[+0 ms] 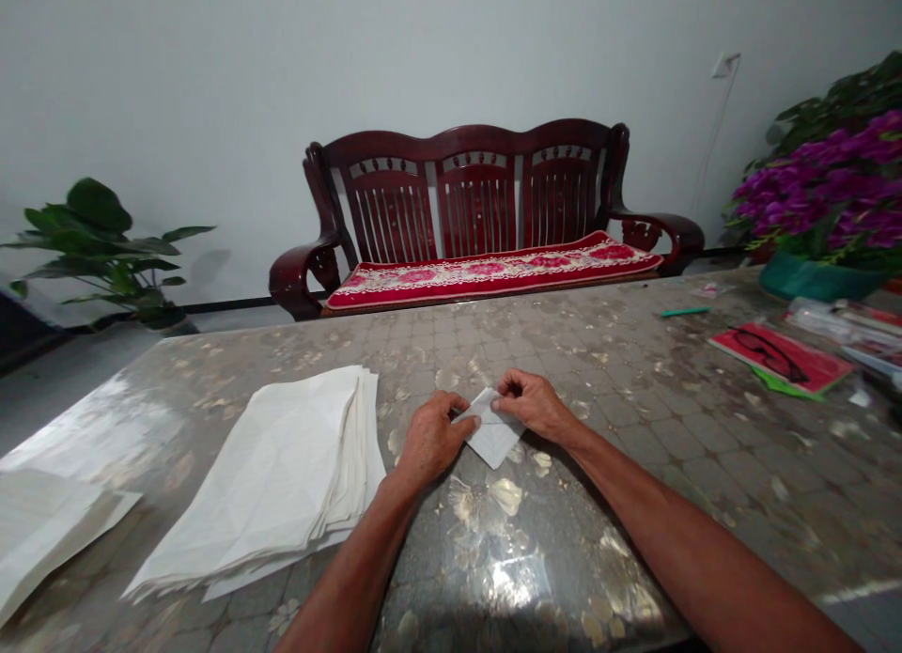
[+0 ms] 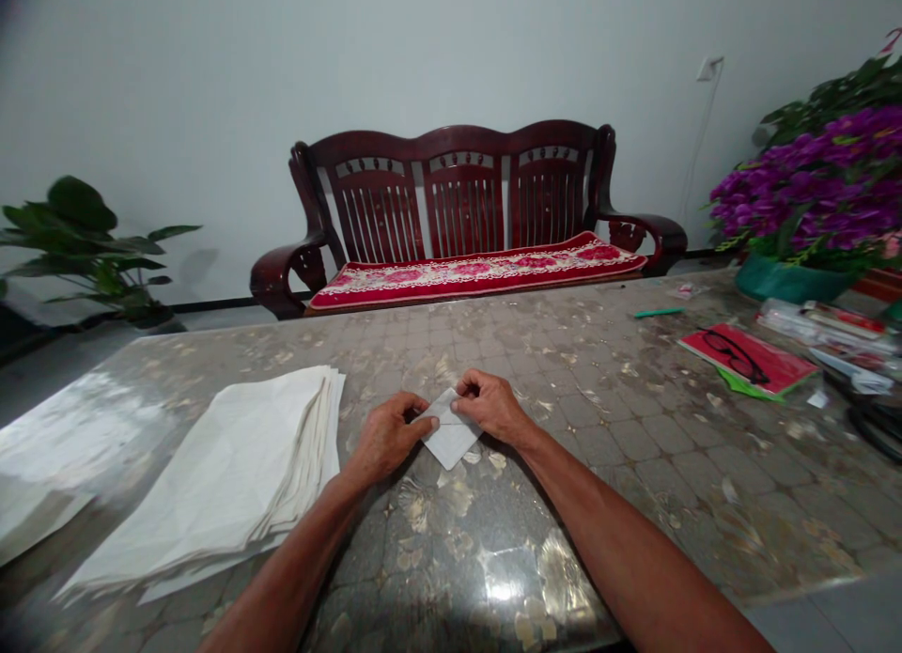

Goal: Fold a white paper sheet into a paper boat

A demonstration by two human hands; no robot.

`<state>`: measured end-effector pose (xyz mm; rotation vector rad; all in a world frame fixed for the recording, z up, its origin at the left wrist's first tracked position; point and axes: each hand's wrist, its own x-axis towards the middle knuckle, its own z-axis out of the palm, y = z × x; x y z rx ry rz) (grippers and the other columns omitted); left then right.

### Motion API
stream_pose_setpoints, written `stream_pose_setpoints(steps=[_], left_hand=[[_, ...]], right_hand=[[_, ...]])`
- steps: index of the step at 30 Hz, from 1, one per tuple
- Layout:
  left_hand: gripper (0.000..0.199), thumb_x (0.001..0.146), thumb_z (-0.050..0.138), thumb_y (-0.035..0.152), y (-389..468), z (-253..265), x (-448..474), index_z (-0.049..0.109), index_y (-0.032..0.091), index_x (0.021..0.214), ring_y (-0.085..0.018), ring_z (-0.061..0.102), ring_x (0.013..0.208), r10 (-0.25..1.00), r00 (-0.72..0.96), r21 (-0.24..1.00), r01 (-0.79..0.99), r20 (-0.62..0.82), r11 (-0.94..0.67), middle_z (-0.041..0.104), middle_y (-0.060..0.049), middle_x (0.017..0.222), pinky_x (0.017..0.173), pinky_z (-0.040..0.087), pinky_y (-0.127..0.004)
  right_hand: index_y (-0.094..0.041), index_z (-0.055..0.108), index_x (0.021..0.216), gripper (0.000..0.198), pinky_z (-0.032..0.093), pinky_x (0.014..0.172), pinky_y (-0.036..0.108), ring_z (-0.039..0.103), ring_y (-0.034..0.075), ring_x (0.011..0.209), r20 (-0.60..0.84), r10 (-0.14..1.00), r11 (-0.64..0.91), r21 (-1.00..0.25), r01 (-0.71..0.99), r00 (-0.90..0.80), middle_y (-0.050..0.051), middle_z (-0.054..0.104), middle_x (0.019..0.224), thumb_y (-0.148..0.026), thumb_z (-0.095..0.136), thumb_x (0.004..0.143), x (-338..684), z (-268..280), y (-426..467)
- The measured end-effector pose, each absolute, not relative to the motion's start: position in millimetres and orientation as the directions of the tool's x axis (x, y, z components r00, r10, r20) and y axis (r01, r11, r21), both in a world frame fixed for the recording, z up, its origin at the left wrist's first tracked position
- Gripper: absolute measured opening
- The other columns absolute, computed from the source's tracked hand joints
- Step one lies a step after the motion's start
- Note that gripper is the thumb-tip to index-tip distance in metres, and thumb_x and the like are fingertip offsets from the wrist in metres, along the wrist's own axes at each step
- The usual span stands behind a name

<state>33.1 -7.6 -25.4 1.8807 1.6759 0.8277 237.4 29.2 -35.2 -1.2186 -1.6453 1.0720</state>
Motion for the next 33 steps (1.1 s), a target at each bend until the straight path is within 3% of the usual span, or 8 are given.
stream_pose_setpoints(steps=[5,8,13,19,22,25,29,33], left_hand=[[0.011,0.078,0.066,0.031,0.9,-30.8,32.2,0.066,0.02,0.081,-0.014,0.061,0.061,0.998,-0.013,0.875,0.482,0.069,-0.054,0.068,0.002,0.067,0.057,0.042,-0.023],[0.012,0.076,0.065,0.03,4.3,-34.1,31.3,0.066,0.019,0.082,-0.015,0.063,0.059,0.998,-0.062,0.914,0.406,0.021,0.006,0.068,0.002,0.064,0.056,0.043,-0.023],[0.04,0.071,0.069,0.03,9.4,-36.1,29.0,0.068,0.016,0.108,-0.018,0.069,0.075,0.971,-0.223,0.955,0.296,0.083,-0.014,0.074,-0.007,0.097,0.068,0.052,-0.028],[0.045,0.076,0.07,0.036,1.1,-20.0,40.2,0.064,0.016,0.116,-0.018,0.071,0.082,0.953,-0.277,0.988,0.117,0.126,-0.096,0.073,-0.009,0.106,0.073,0.056,-0.029],[0.047,0.085,0.065,0.048,-7.8,-14.0,46.2,0.063,0.017,0.12,-0.021,0.072,0.096,0.974,-0.134,0.983,-0.013,0.181,-0.185,0.072,-0.01,0.112,0.087,0.057,-0.035],[0.048,0.093,0.056,0.051,-15.9,-11.1,47.1,0.06,0.017,0.126,-0.025,0.069,0.111,0.963,-0.014,0.962,-0.05,0.269,-0.269,0.069,-0.013,0.123,0.1,0.053,-0.04],[0.045,0.09,0.062,0.042,-20.2,-8.5,43.5,0.061,0.019,0.128,-0.027,0.06,0.124,0.884,-0.008,0.847,0.29,0.467,-0.445,0.066,-0.012,0.131,0.111,0.044,-0.043],[0.05,0.085,0.066,0.039,-12.7,-11.9,42.0,0.06,0.02,0.131,-0.028,0.052,0.134,0.873,-0.091,0.797,0.462,0.478,-0.388,0.059,-0.012,0.141,0.115,0.04,-0.045]], right_hand=[[-0.02,0.067,0.094,0.024,0.048,0.071,0.029,0.061,0.017,0.076,0.271,0.956,0.295,-0.87,0.395,-0.115,0.0,0.069,0.086,-0.031,0.068,0.072,228.5,-39.8,31.0],[-0.022,0.066,0.117,0.042,0.046,0.092,0.038,0.062,0.024,0.101,0.467,0.882,0.407,-0.678,0.613,-0.069,0.009,0.069,0.116,-0.026,0.071,0.076,221.4,-36.3,29.4],[-0.022,0.071,0.1,0.014,0.044,0.09,0.037,0.063,0.024,0.095,0.495,0.818,0.52,-0.419,0.744,-0.293,0.009,0.071,0.1,-0.031,0.065,0.09,213.5,-28.2,19.5],[-0.02,0.056,0.137,0.066,0.047,0.096,0.041,0.063,0.029,0.111,0.413,0.823,0.561,-0.49,0.667,-0.389,0.013,0.068,0.124,-0.056,0.071,0.084,201.5,-24.5,3.1],[-0.022,0.053,0.141,0.065,0.049,0.097,0.041,0.064,0.027,0.112,0.412,0.861,0.507,-0.651,0.565,-0.299,0.012,0.067,0.128,-0.048,0.07,0.084,197.7,-22.2,0.6],[-0.022,0.063,0.13,0.044,0.053,0.086,0.035,0.068,0.021,0.092,0.382,0.913,0.405,-0.817,0.411,-0.14,0.007,0.074,0.111,-0.037,0.061,0.088,198.9,-21.5,4.3],[-0.019,0.069,0.11,0.037,0.052,0.068,0.03,0.065,0.019,0.073,0.185,0.981,0.186,-0.983,-0.001,0.064,0.002,0.073,0.087,-0.04,0.067,0.08,203.9,-22.4,14.7],[-0.017,0.069,0.093,0.038,0.051,0.068,0.03,0.065,0.018,0.071,-0.001,1.0,0.004,-0.934,-0.356,0.012,0.002,0.073,0.081,-0.039,0.081,0.064,207.7,-23.6,20.7]])
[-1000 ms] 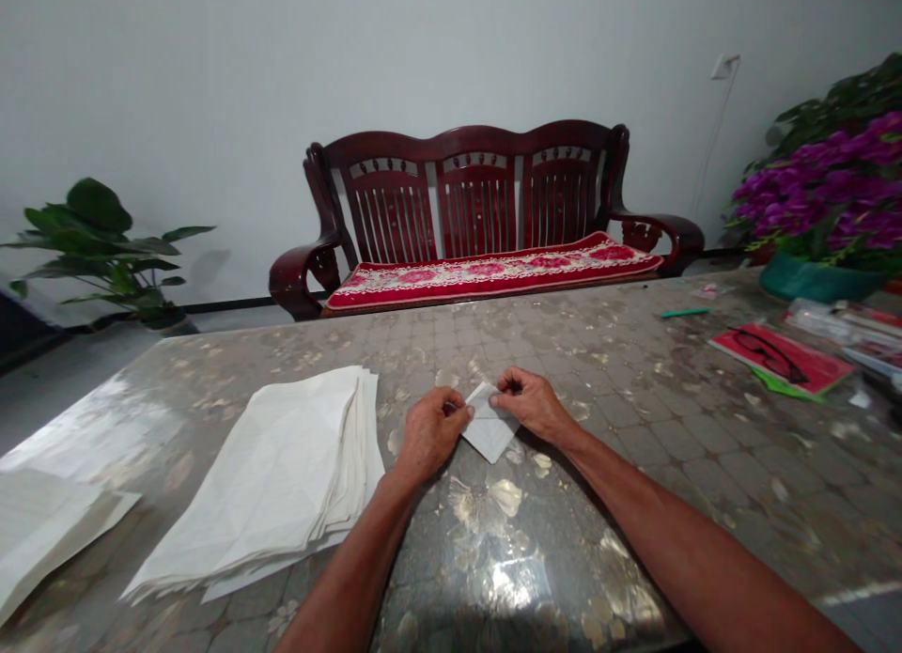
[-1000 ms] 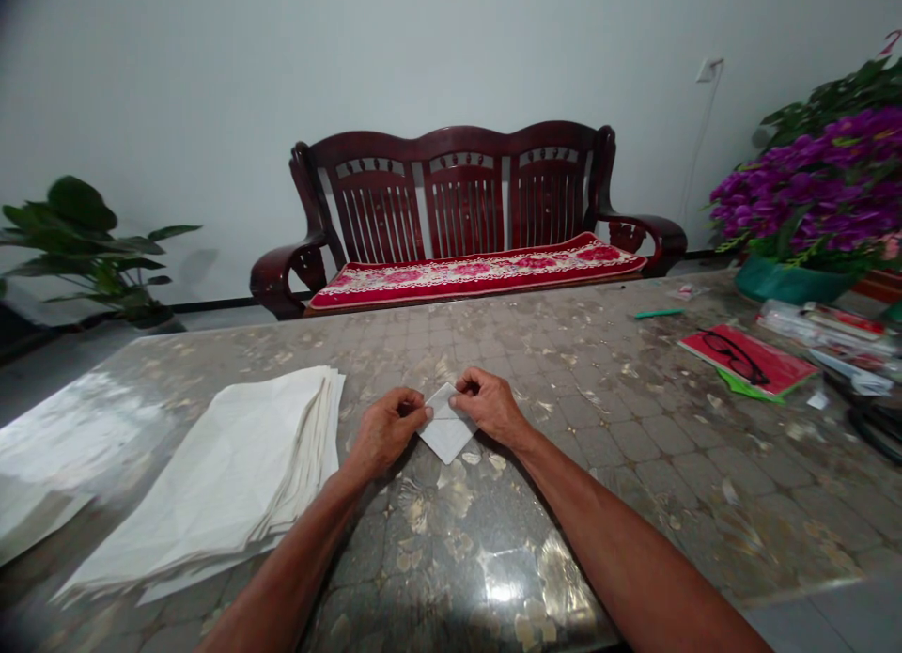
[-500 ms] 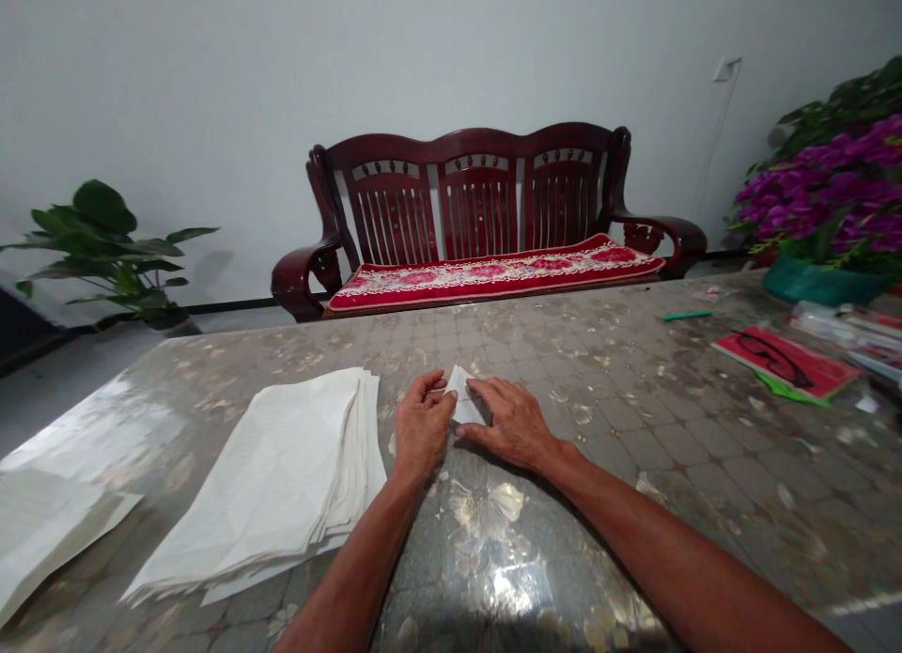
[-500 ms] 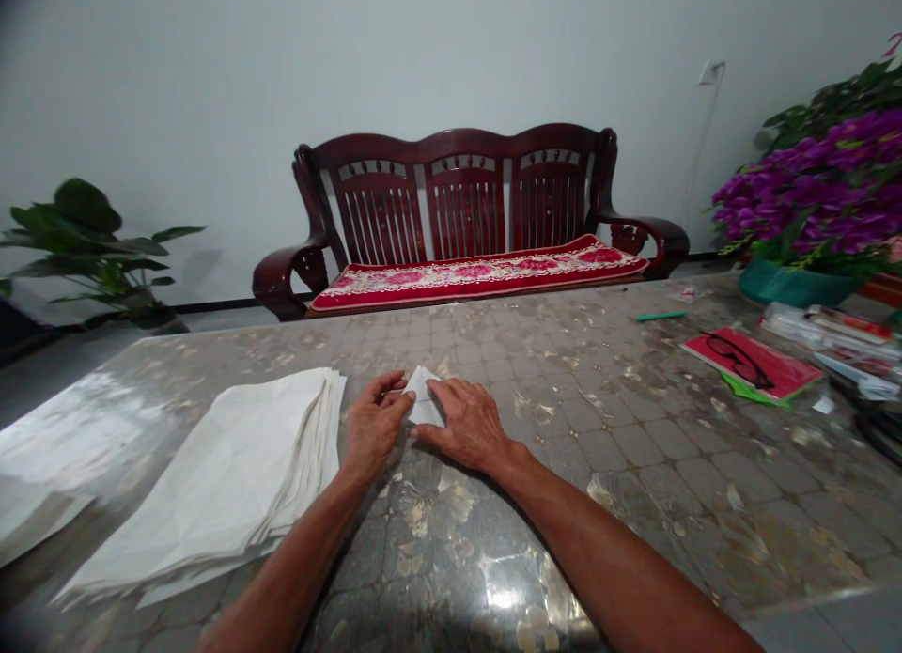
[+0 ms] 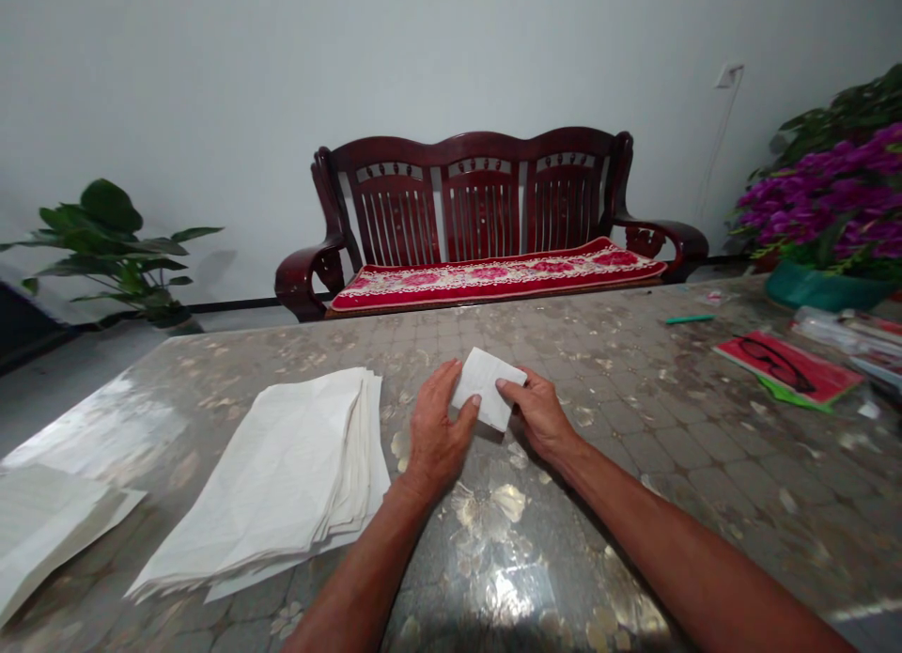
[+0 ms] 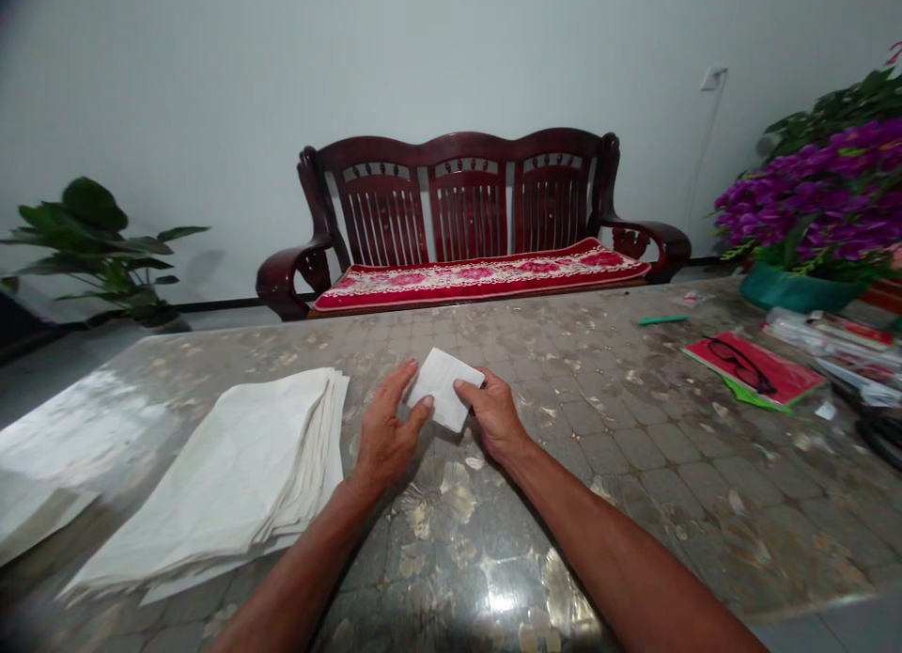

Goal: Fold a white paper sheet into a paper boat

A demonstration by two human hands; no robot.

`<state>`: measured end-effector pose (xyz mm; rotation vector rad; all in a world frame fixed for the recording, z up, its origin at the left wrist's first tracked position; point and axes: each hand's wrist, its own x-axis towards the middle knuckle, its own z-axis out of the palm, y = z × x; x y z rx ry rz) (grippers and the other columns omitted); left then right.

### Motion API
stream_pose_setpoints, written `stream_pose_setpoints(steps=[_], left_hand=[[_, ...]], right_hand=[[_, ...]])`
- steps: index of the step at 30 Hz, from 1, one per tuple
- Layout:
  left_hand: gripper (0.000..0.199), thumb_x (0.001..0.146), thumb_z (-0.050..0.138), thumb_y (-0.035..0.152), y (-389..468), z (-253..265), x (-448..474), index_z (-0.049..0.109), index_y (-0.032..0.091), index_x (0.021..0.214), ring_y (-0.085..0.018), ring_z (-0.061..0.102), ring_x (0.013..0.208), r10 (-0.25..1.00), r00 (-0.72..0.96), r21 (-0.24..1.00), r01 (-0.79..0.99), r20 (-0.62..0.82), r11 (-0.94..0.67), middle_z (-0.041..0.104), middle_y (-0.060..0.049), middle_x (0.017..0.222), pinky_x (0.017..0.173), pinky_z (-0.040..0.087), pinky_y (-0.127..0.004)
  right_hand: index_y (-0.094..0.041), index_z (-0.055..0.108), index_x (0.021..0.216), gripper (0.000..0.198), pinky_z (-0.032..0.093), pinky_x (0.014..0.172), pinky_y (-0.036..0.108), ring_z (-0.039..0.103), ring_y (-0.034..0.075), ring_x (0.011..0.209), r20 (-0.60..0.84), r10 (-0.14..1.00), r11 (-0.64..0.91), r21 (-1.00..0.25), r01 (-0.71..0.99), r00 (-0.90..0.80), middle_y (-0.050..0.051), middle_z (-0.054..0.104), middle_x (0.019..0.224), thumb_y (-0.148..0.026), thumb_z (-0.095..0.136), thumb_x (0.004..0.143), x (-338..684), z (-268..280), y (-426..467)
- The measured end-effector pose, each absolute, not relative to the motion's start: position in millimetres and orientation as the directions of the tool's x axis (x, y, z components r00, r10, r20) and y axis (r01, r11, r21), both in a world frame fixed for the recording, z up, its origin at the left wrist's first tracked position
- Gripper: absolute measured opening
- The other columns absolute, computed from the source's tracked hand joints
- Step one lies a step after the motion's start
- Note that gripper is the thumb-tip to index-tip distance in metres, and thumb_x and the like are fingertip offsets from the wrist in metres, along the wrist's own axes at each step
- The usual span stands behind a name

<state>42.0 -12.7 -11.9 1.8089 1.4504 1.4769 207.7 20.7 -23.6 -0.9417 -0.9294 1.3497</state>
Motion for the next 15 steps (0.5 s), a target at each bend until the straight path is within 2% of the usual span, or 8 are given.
stream_pose_setpoints(steps=[2,4,6,8,12,15], left_hand=[[0.055,0.088,0.062,0.042,-6.0,-17.5,41.9,0.054,0.018,0.137,-0.026,0.062,0.12,0.918,-0.185,0.904,0.32,0.352,-0.282,0.061,-0.014,0.137,0.103,0.049,-0.043],[0.067,0.084,0.066,0.045,0.8,-24.3,41.1,0.048,0.015,0.142,-0.022,0.07,0.094,0.965,-0.18,0.98,0.1,0.19,-0.175,0.069,-0.014,0.119,0.084,0.056,-0.037],[0.074,0.074,0.074,0.045,6.2,-30.6,39.6,0.052,0.012,0.136,-0.019,0.069,0.08,0.988,-0.118,0.994,-0.039,0.098,-0.103,0.072,-0.01,0.101,0.073,0.056,-0.032],[0.07,0.068,0.077,0.041,9.7,-35.4,37.5,0.058,0.01,0.127,-0.017,0.067,0.074,0.994,-0.083,0.992,-0.093,0.073,-0.081,0.07,-0.005,0.088,0.07,0.054,-0.028],[0.063,0.069,0.074,0.037,11.9,-39.9,33.5,0.061,0.012,0.125,-0.014,0.062,0.065,0.994,-0.076,0.997,-0.014,0.073,-0.075,0.066,0.0,0.077,0.059,0.049,-0.025],[0.058,0.076,0.067,0.03,10.2,-40.4,32.2,0.06,0.014,0.131,-0.015,0.063,0.068,0.994,-0.037,0.974,0.208,0.103,-0.093,0.067,-0.001,0.081,0.063,0.05,-0.026]], right_hand=[[-0.017,0.069,0.089,0.039,0.051,0.068,0.031,0.065,0.019,0.07,-0.055,0.998,-0.061,-0.912,-0.407,-0.026,0.002,0.073,0.08,-0.038,0.084,0.061,208.6,-24.2,20.9],[-0.017,0.068,0.088,0.039,0.051,0.068,0.032,0.065,0.019,0.071,-0.077,0.996,-0.089,-0.905,-0.416,-0.046,0.002,0.073,0.08,-0.039,0.085,0.059,208.6,-25.2,20.0],[-0.017,0.068,0.088,0.041,0.051,0.068,0.032,0.065,0.019,0.071,-0.075,0.995,-0.093,-0.91,-0.405,-0.06,0.002,0.073,0.08,-0.039,0.086,0.059,208.0,-27.0,19.3],[-0.017,0.067,0.088,0.042,0.051,0.068,0.032,0.065,0.019,0.069,-0.052,0.996,-0.076,-0.929,-0.362,-0.075,0.001,0.073,0.078,-0.04,0.086,0.058,208.0,-29.5,19.5],[-0.016,0.067,0.099,0.048,0.05,0.066,0.03,0.065,0.018,0.069,0.022,0.999,0.013,-0.985,-0.171,-0.048,0.001,0.072,0.079,-0.039,0.083,0.06,214.0,-34.2,24.6],[-0.017,0.067,0.113,0.053,0.049,0.066,0.029,0.065,0.018,0.071,0.069,0.998,0.07,-0.989,0.132,-0.01,0.0,0.072,0.081,-0.035,0.078,0.065,220.6,-34.9,28.8]])
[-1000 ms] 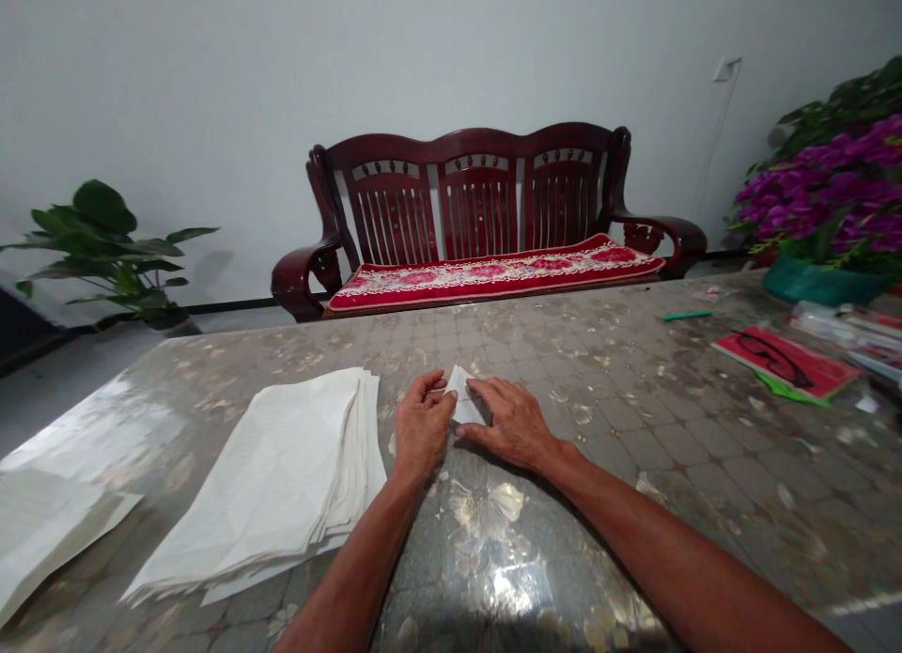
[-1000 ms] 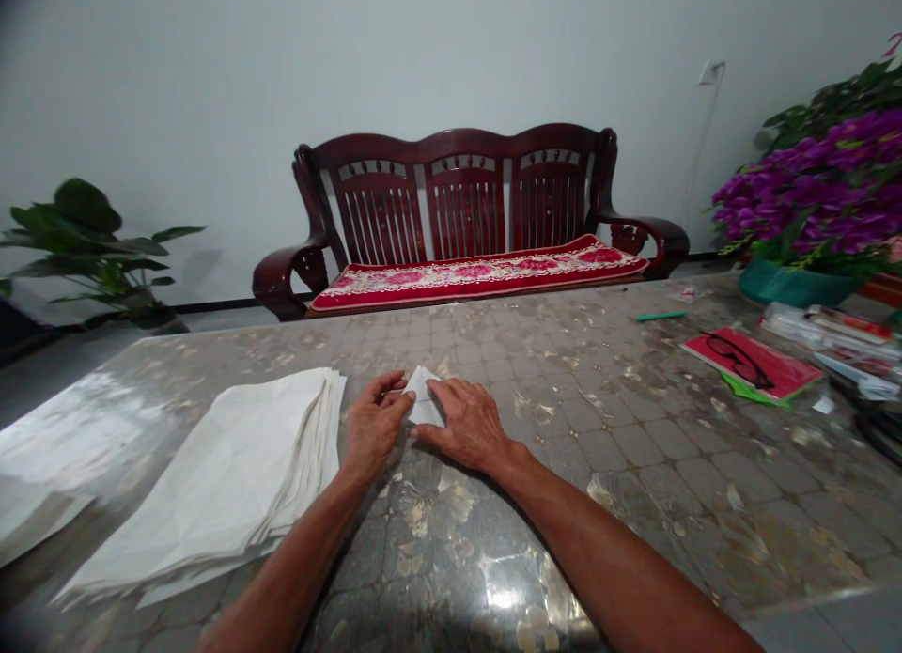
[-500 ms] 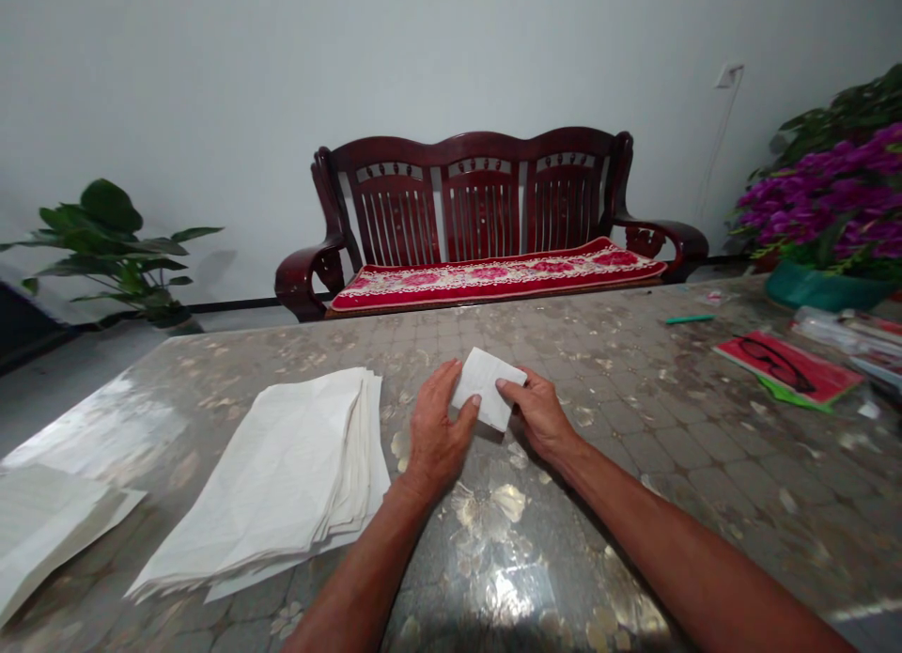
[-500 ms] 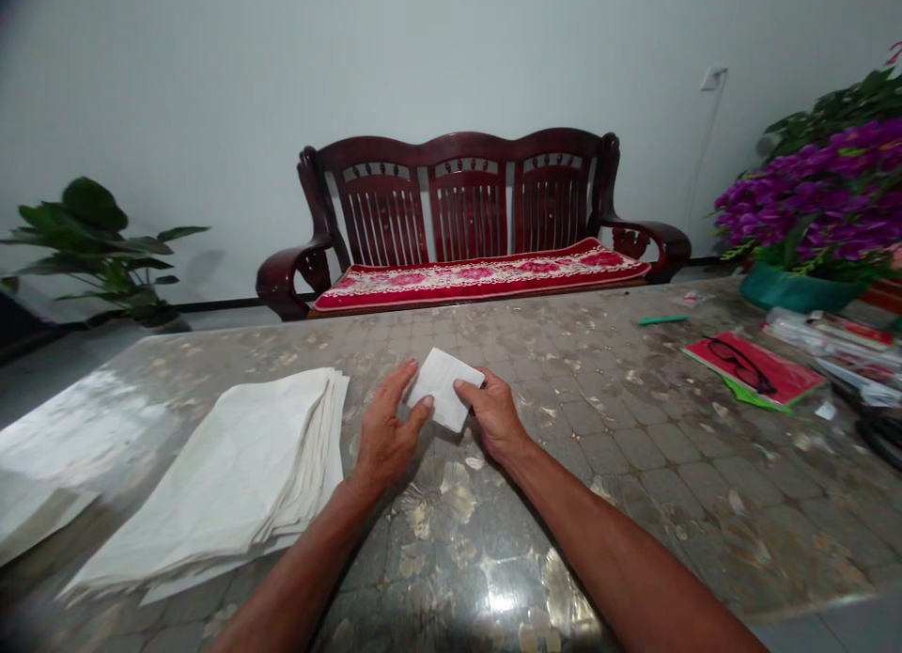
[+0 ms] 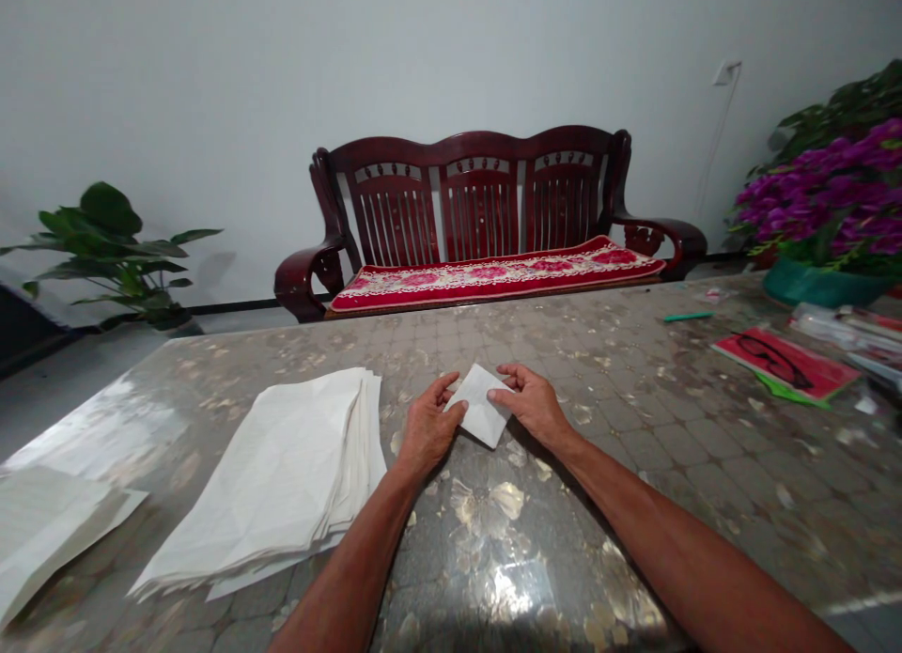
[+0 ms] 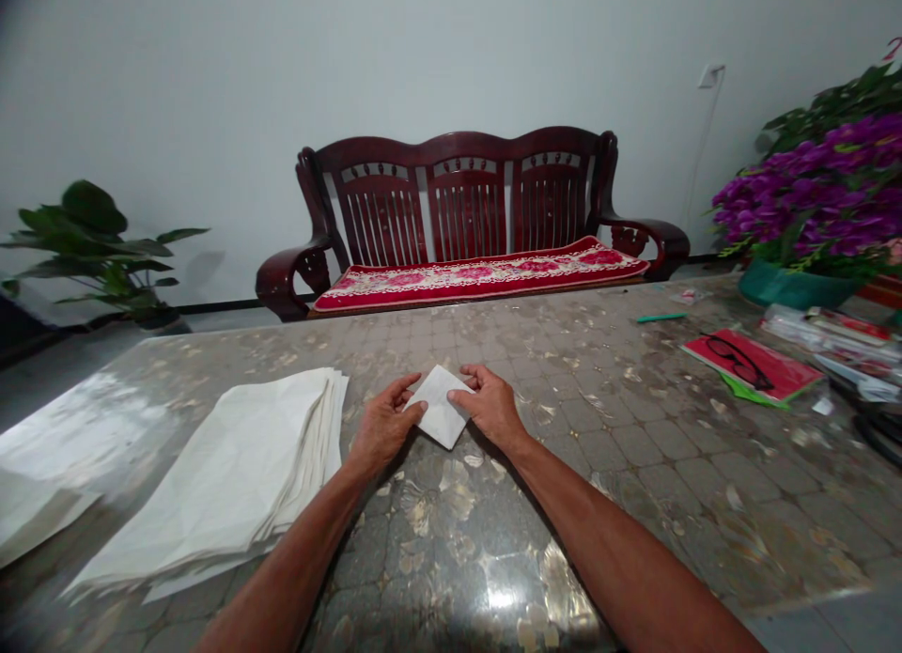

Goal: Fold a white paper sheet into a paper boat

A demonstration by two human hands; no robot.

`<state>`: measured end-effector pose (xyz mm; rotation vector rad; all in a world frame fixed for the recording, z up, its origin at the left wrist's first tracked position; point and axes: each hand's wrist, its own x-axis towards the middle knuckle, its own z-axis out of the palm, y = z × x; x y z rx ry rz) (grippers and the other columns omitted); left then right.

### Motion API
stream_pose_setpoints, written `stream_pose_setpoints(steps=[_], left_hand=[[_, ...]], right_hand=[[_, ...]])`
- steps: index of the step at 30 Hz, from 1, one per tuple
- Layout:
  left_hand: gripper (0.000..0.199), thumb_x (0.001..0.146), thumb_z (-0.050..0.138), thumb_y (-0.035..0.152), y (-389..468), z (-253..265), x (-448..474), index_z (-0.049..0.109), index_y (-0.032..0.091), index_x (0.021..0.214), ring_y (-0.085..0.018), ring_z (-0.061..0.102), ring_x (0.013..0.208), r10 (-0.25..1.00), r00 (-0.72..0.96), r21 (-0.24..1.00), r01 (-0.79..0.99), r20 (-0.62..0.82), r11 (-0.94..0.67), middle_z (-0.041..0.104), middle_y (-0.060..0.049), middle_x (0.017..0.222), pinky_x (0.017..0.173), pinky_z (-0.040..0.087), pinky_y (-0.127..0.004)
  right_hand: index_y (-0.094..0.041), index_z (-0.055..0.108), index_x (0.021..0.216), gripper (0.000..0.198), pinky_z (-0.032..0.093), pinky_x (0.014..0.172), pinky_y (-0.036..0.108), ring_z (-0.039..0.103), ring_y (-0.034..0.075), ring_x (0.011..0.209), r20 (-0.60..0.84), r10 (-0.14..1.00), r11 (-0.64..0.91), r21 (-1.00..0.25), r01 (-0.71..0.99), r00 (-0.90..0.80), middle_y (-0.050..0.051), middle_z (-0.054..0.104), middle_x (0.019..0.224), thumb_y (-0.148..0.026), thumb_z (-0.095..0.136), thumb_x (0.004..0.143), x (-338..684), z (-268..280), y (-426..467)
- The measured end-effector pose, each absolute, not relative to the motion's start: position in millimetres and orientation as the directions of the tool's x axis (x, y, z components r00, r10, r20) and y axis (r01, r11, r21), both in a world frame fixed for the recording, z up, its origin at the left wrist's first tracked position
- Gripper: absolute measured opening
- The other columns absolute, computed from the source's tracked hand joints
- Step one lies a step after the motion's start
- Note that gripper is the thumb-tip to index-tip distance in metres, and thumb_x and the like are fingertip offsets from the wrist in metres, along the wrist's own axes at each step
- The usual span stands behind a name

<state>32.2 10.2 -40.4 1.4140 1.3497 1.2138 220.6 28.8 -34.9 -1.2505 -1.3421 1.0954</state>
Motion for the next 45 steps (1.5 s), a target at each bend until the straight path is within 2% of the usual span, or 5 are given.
stream_pose_setpoints(steps=[8,21,27,35,45], left_hand=[[0.045,0.08,0.061,0.014,4.7,-37.8,19.8,0.067,0.021,0.125,-0.026,0.063,0.114,0.908,0.198,0.55,0.742,0.369,-0.385,0.071,-0.008,0.12,0.105,0.047,-0.045],[0.065,0.071,0.067,0.014,-3.3,-31.1,16.5,0.06,0.02,0.135,-0.025,0.061,0.12,0.853,0.455,0.6,0.618,0.254,-0.508,0.066,-0.008,0.133,0.108,0.047,-0.041],[0.041,0.079,0.07,0.018,-0.6,-34.3,17.3,0.069,0.022,0.12,-0.024,0.065,0.115,0.809,0.486,0.523,0.619,0.331,-0.586,0.071,-0.007,0.123,0.104,0.05,-0.04],[0.025,0.088,0.067,0.023,0.3,-42.6,13.1,0.074,0.021,0.111,-0.025,0.065,0.117,0.741,0.548,0.379,0.637,0.388,-0.671,0.071,-0.011,0.123,0.104,0.052,-0.043],[0.023,0.093,0.061,0.024,-3.8,-41.3,15.3,0.07,0.02,0.114,-0.026,0.063,0.121,0.745,0.553,0.366,0.651,0.373,-0.665,0.07,-0.011,0.125,0.109,0.047,-0.048]], right_hand=[[-0.028,0.074,0.112,0.035,0.046,0.072,0.027,0.068,0.019,0.082,0.12,0.992,0.11,-0.642,0.758,-0.042,0.0,0.078,0.095,-0.027,0.068,0.077,221.9,-26.2,25.6],[-0.016,0.073,0.111,0.035,0.049,0.059,0.025,0.064,0.016,0.065,0.018,0.998,0.041,-0.91,0.412,-0.058,0.001,0.073,0.078,-0.027,0.066,0.078,233.9,-41.5,42.7],[-0.017,0.071,0.111,0.032,0.048,0.048,0.025,0.062,0.015,0.055,-0.14,0.989,-0.118,-0.945,0.305,-0.051,0.002,0.074,0.082,-0.024,0.062,0.081,232.8,-39.9,44.4],[-0.023,0.075,0.111,0.038,0.048,0.099,0.037,0.065,0.023,0.111,0.255,0.858,0.513,-0.461,0.724,-0.446,0.007,0.07,0.124,-0.011,0.052,0.084,252.6,-25.2,32.6],[-0.023,0.065,0.133,0.061,0.041,0.107,0.042,0.057,0.029,0.124,0.107,0.7,0.668,-0.447,0.594,-0.706,0.01,0.063,0.137,-0.039,0.078,0.075,265.3,-21.7,28.0]])
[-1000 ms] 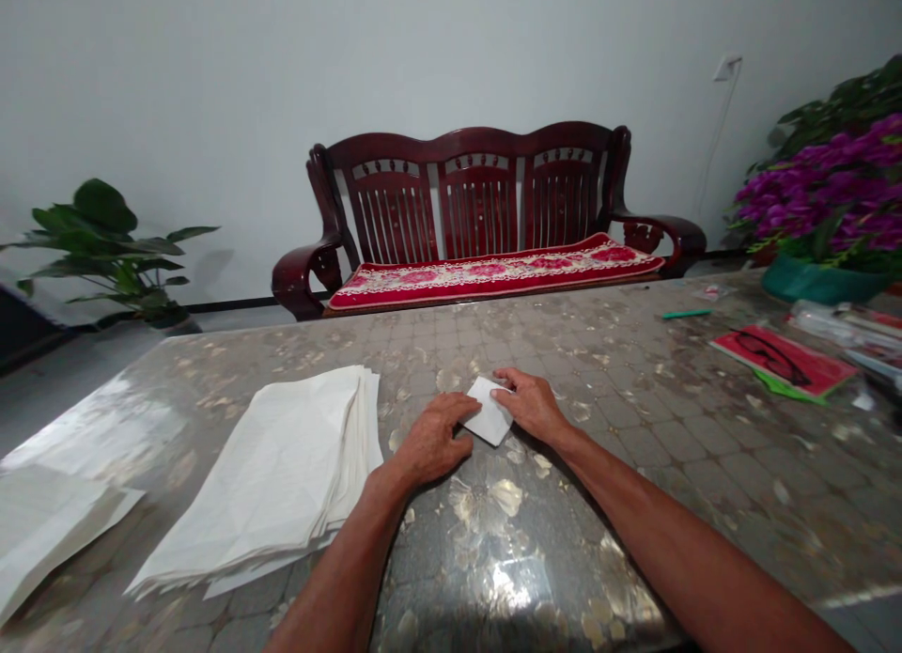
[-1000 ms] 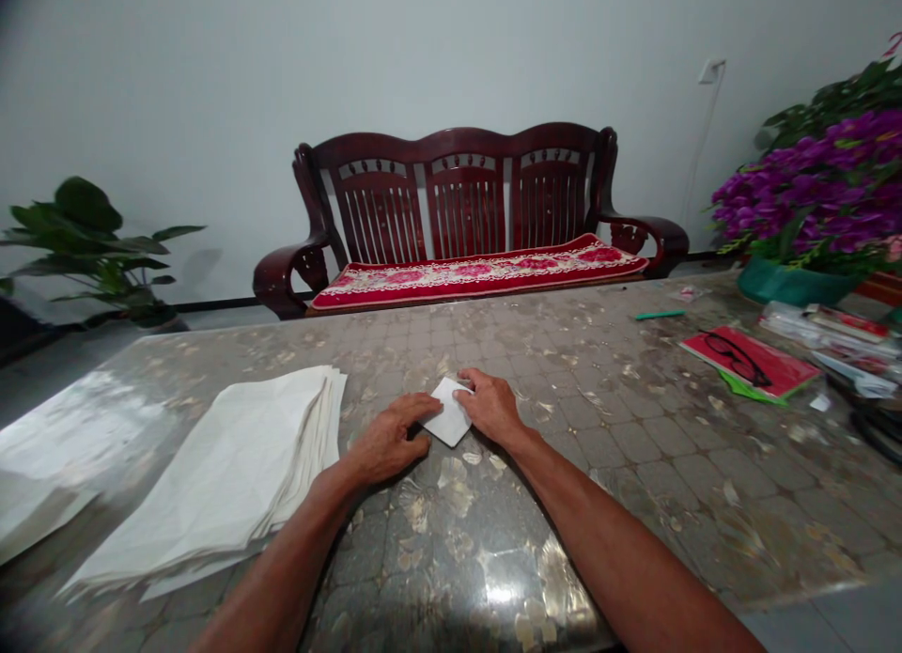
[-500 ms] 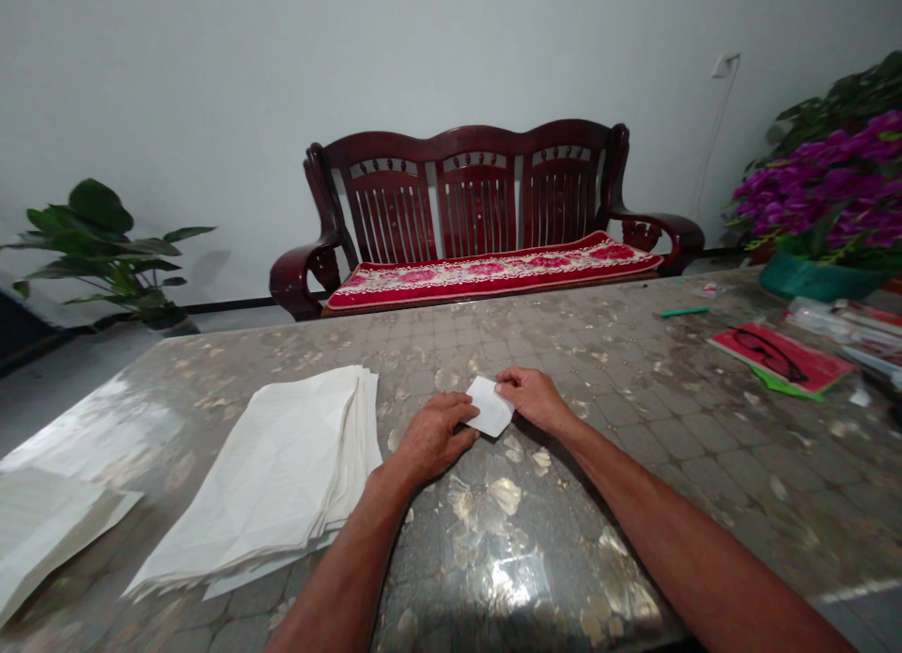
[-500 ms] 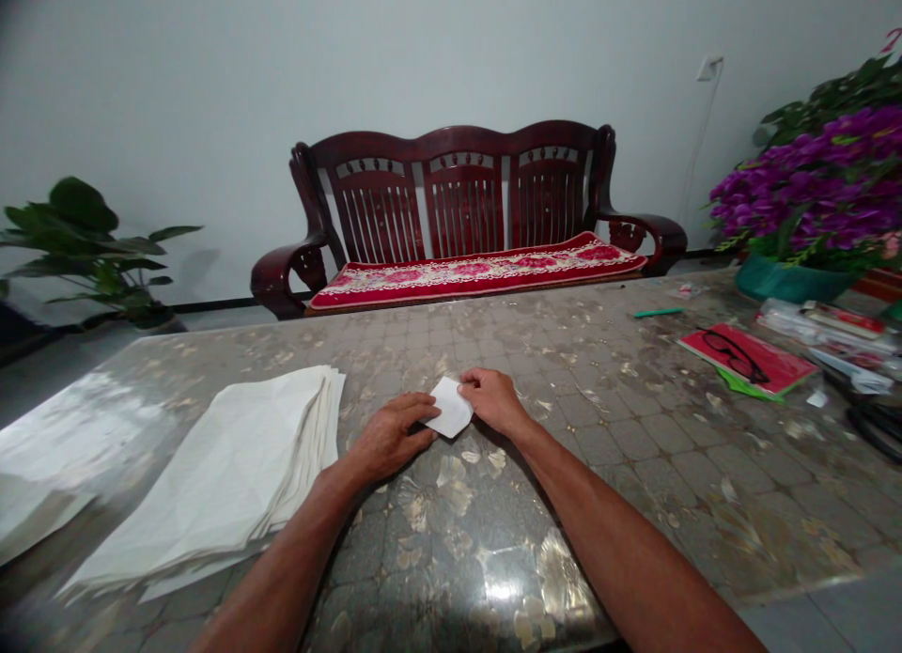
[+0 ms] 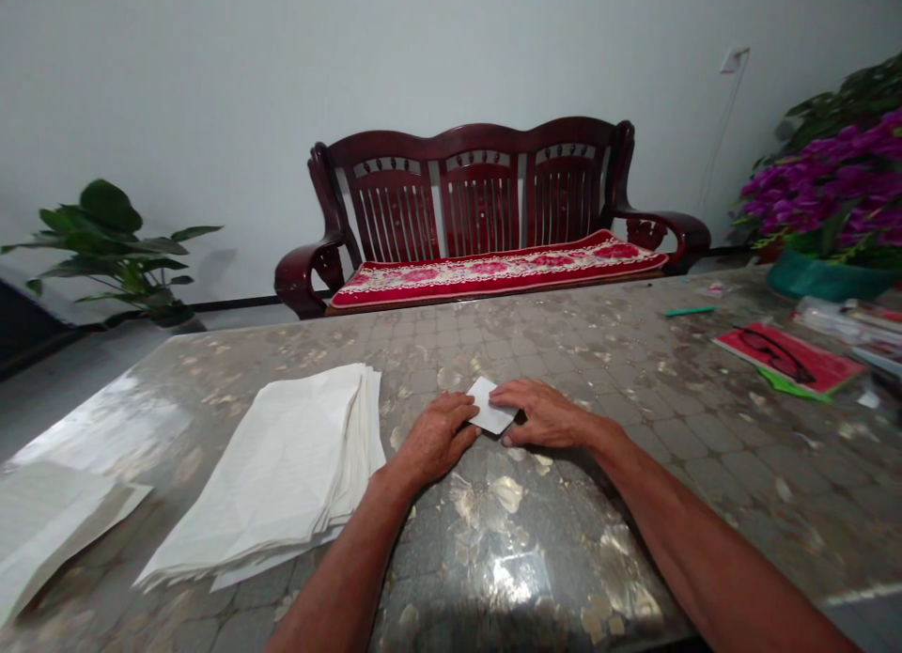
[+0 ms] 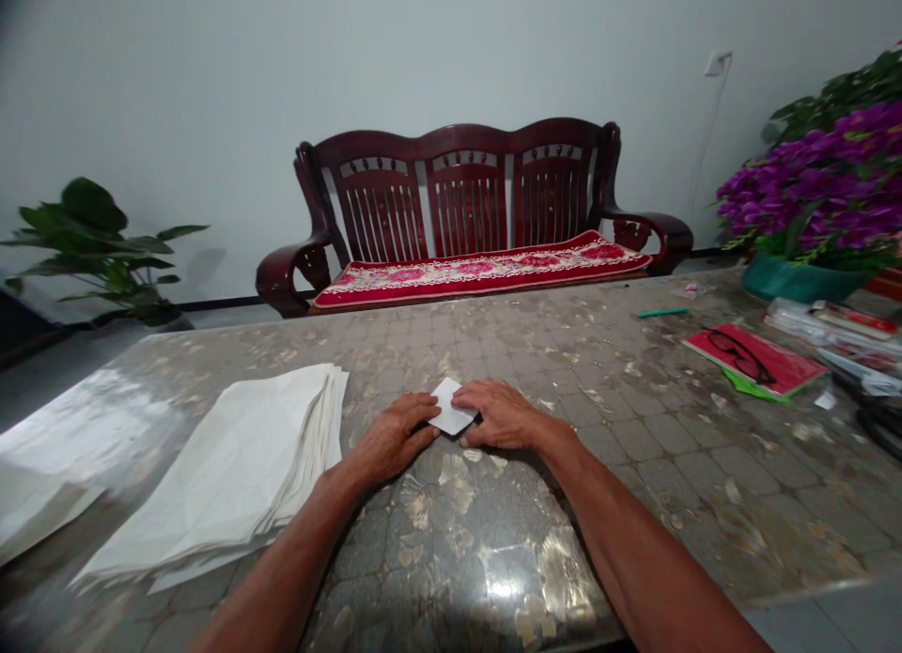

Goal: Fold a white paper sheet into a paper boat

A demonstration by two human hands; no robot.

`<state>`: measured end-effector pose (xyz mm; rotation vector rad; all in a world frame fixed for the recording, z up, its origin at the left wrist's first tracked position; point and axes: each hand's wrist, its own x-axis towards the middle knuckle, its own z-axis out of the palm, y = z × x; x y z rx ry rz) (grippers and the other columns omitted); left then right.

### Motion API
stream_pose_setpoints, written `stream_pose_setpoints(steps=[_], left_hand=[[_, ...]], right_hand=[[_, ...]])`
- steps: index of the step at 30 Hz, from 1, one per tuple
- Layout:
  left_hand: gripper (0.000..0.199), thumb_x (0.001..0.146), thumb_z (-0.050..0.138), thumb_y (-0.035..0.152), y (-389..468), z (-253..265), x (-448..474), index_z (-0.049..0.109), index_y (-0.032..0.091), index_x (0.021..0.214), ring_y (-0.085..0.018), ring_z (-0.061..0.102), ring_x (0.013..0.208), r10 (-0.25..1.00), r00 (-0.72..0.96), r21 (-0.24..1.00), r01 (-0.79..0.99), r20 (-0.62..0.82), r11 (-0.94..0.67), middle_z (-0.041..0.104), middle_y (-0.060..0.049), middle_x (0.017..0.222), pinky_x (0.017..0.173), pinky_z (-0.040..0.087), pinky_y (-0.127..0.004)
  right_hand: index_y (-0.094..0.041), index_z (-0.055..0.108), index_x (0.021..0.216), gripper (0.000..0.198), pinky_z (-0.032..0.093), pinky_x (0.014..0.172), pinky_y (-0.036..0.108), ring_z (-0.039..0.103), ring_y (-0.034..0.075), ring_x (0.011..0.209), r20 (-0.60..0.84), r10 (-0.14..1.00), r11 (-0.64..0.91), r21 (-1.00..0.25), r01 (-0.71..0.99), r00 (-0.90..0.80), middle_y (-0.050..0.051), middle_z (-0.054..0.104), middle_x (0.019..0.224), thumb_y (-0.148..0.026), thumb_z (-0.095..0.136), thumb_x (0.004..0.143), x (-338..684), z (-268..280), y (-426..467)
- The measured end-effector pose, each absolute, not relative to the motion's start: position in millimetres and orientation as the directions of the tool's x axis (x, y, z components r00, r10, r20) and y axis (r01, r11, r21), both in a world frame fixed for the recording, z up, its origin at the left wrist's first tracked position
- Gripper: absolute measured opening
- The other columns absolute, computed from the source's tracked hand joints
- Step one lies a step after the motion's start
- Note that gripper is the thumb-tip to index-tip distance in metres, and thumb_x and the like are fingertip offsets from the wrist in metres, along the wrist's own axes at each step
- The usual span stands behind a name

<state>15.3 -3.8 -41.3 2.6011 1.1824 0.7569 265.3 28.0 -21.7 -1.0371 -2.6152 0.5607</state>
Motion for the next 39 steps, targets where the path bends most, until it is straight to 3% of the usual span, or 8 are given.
stream_pose_setpoints(steps=[3,7,13,19,29,39], left_hand=[[0.022,0.093,0.061,0.024,-3.5,-42.8,13.9,0.069,0.02,0.113,-0.025,0.062,0.121,0.759,0.532,0.403,0.643,0.376,-0.651,0.07,-0.01,0.125,0.11,0.048,-0.047],[0.017,0.094,0.059,0.025,-3.0,-43.9,10.4,0.071,0.021,0.107,-0.022,0.064,0.117,0.765,0.514,0.461,0.61,0.389,-0.644,0.072,-0.009,0.12,0.109,0.048,-0.044],[0.015,0.095,0.057,0.024,-1.0,-47.9,7.1,0.071,0.021,0.099,-0.02,0.067,0.11,0.777,0.475,0.5,0.594,0.414,-0.629,0.073,-0.008,0.111,0.105,0.051,-0.04],[0.013,0.096,0.055,0.023,-3.6,-44.6,8.0,0.068,0.02,0.094,-0.018,0.066,0.1,0.8,0.458,0.511,0.616,0.387,-0.6,0.07,-0.007,0.102,0.092,0.053,-0.031],[0.019,0.099,0.051,0.027,-1.7,-45.4,10.1,0.065,0.02,0.088,-0.019,0.062,0.091,0.852,0.373,0.515,0.681,0.368,-0.521,0.064,-0.006,0.091,0.085,0.05,-0.03],[0.019,0.097,0.051,0.026,3.6,-44.7,13.1,0.061,0.022,0.082,-0.022,0.062,0.095,0.877,0.285,0.465,0.761,0.387,-0.452,0.068,-0.006,0.094,0.097,0.048,-0.039]], right_hand=[[-0.025,0.071,0.124,0.04,0.04,0.108,0.04,0.058,0.025,0.123,0.166,0.67,0.701,-0.462,0.544,-0.723,0.007,0.065,0.134,-0.028,0.069,0.084,268.0,-26.8,31.3],[-0.027,0.076,0.112,0.031,0.043,0.107,0.038,0.062,0.022,0.118,0.233,0.696,0.682,-0.51,0.524,-0.679,0.005,0.07,0.125,-0.017,0.064,0.085,271.6,-33.9,33.6],[-0.027,0.08,0.096,0.018,0.049,0.098,0.039,0.067,0.021,0.106,0.338,0.753,0.637,-0.592,0.494,-0.564,0.006,0.076,0.113,-0.02,0.067,0.086,274.1,-46.6,36.0],[-0.027,0.08,0.097,0.018,0.05,0.095,0.038,0.068,0.021,0.103,0.354,0.752,0.637,-0.608,0.474,-0.556,0.006,0.076,0.111,-0.024,0.065,0.088,275.3,-47.3,35.1],[-0.026,0.08,0.082,0.017,0.047,0.09,0.034,0.065,0.02,0.094,0.277,0.848,0.507,-0.672,0.54,-0.452,0.004,0.076,0.096,-0.032,0.065,0.088,279.4,-37.2,33.0],[-0.023,0.077,0.082,0.02,0.046,0.087,0.031,0.064,0.019,0.092,0.272,0.888,0.456,-0.625,0.634,-0.371,0.004,0.073,0.094,-0.032,0.061,0.091,274.0,-41.8,35.2]])
